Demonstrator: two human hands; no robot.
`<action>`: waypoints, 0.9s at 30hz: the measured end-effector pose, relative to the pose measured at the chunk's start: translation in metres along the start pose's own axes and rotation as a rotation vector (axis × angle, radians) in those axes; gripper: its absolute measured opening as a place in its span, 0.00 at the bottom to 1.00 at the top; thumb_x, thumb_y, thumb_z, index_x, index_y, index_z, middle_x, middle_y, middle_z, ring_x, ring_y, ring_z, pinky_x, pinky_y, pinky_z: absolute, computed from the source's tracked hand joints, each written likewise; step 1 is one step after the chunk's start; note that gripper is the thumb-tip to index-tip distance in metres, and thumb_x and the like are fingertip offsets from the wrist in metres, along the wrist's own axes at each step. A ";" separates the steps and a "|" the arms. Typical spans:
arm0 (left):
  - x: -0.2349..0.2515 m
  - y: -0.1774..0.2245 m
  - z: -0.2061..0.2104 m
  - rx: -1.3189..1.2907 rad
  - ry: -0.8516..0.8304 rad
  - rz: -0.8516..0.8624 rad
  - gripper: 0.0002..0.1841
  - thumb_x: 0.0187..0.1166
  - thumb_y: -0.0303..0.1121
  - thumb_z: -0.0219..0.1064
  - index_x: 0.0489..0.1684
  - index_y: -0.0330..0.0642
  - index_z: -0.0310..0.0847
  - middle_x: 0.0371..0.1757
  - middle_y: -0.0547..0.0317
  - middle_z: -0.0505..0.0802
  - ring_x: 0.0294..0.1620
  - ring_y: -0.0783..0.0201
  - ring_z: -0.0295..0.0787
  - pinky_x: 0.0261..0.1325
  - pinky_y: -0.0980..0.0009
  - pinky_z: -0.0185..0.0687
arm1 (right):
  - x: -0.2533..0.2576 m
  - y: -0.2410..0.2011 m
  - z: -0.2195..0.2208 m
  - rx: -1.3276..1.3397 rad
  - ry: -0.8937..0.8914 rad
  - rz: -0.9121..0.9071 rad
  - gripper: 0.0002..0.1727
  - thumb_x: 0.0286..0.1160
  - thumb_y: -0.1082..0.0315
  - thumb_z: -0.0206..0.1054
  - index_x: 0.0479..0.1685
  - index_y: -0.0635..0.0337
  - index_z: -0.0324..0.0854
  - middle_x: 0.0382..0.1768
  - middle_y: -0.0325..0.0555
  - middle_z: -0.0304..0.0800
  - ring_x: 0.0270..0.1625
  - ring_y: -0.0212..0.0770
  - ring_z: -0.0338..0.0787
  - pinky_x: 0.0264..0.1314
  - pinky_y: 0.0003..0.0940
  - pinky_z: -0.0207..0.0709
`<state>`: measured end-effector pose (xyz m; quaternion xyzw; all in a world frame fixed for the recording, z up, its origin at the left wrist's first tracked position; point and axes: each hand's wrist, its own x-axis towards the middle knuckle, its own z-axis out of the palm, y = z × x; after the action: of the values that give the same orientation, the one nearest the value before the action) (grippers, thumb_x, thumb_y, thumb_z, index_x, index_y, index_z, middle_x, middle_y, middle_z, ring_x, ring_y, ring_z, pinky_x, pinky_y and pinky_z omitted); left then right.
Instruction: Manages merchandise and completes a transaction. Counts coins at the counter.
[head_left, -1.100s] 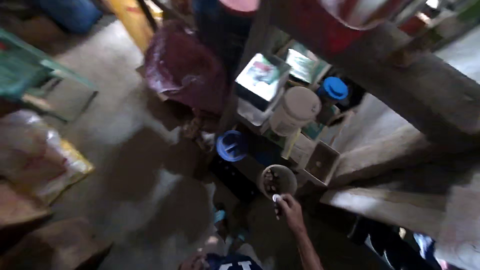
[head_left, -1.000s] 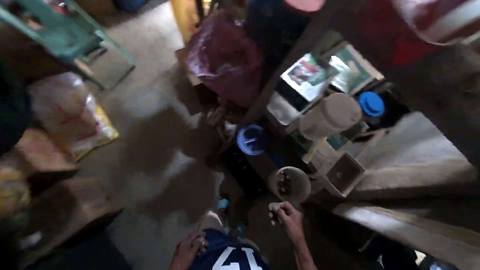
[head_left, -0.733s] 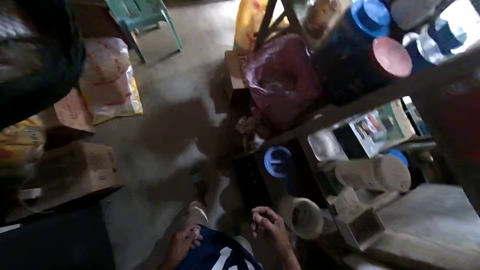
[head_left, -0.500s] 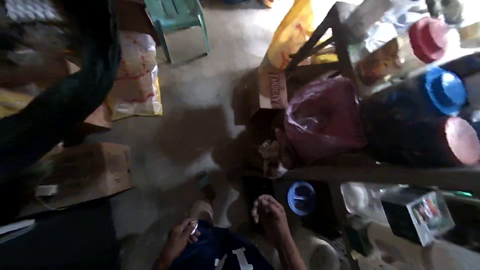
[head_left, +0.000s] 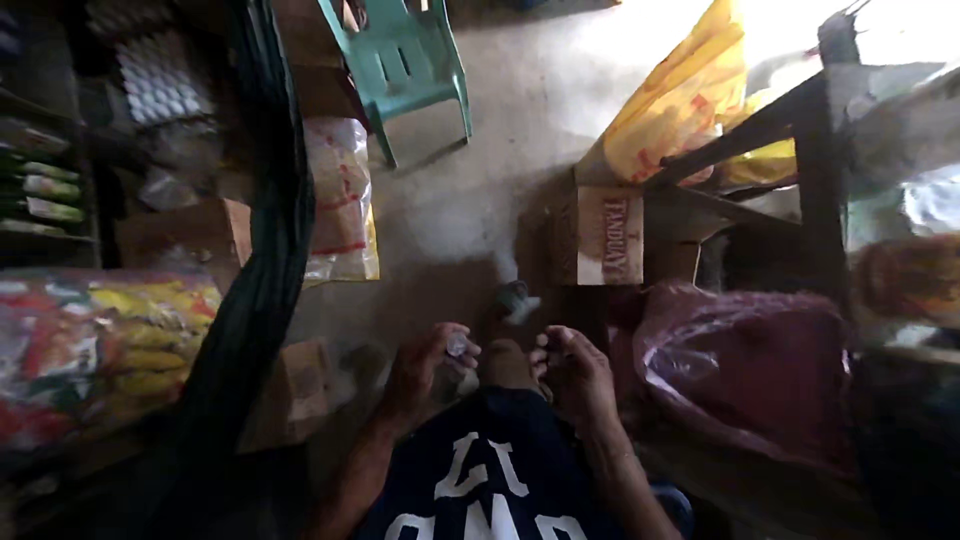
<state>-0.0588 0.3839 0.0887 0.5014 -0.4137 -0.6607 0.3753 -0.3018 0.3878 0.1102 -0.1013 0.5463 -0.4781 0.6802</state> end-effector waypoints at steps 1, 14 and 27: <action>0.031 0.010 0.000 -0.006 -0.015 0.023 0.28 0.96 0.44 0.38 0.63 0.27 0.79 0.47 0.52 0.98 0.43 0.59 0.98 0.48 0.62 0.95 | 0.025 -0.012 0.007 -0.026 0.025 0.053 0.18 0.94 0.69 0.44 0.57 0.71 0.78 0.39 0.51 0.94 0.32 0.41 0.95 0.34 0.35 0.92; 0.371 0.180 0.030 -0.049 -0.030 0.017 0.26 0.94 0.46 0.50 0.65 0.28 0.81 0.48 0.49 0.97 0.44 0.56 0.97 0.49 0.60 0.96 | 0.295 -0.313 0.081 -0.097 -0.125 -0.157 0.17 0.91 0.68 0.52 0.64 0.71 0.79 0.49 0.56 0.95 0.45 0.49 0.97 0.48 0.45 0.94; 0.790 0.316 0.116 0.287 -0.447 -0.143 0.14 0.87 0.28 0.55 0.60 0.30 0.81 0.46 0.54 0.97 0.35 0.64 0.95 0.37 0.67 0.94 | 0.524 -0.582 0.062 0.278 0.172 -0.664 0.14 0.84 0.67 0.57 0.54 0.57 0.88 0.42 0.46 0.96 0.38 0.40 0.96 0.37 0.34 0.92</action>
<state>-0.3161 -0.4345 0.1206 0.4190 -0.5392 -0.7145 0.1523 -0.5919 -0.3388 0.1792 -0.1390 0.4689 -0.7491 0.4469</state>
